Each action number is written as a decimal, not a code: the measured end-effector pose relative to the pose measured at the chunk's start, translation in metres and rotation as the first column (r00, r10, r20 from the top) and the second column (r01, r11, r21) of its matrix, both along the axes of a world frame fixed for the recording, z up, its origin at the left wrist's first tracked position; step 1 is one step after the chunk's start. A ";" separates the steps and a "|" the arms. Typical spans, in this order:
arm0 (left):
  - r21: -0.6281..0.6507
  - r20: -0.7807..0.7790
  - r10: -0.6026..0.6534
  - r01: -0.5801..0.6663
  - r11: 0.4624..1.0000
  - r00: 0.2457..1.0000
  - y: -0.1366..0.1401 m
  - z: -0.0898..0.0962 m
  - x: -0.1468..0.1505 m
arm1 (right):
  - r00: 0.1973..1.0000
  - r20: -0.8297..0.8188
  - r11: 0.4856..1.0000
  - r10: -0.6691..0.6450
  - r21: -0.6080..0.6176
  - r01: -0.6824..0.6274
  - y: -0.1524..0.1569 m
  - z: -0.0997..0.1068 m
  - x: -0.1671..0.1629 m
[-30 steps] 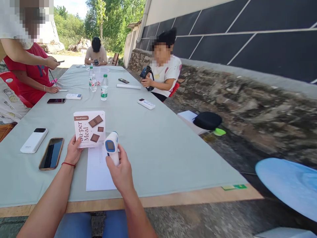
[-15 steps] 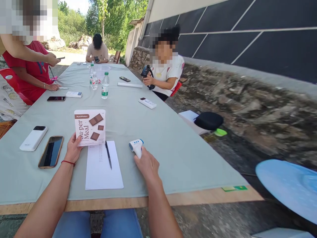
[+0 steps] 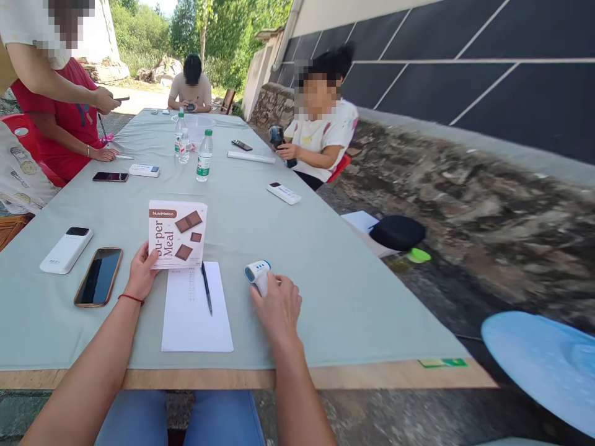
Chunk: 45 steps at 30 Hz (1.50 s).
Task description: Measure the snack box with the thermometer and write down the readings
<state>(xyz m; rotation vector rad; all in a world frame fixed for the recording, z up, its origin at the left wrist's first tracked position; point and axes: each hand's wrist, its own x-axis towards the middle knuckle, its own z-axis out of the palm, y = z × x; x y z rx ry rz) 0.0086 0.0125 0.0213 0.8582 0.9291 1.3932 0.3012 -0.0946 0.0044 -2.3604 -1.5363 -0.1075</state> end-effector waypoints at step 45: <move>0.011 -0.007 0.030 -0.030 0.999 1.000 0.001 0.002 0.005 | 0.210 -0.947 0.961 0.242 0.264 0.083 -0.008 0.017 -0.120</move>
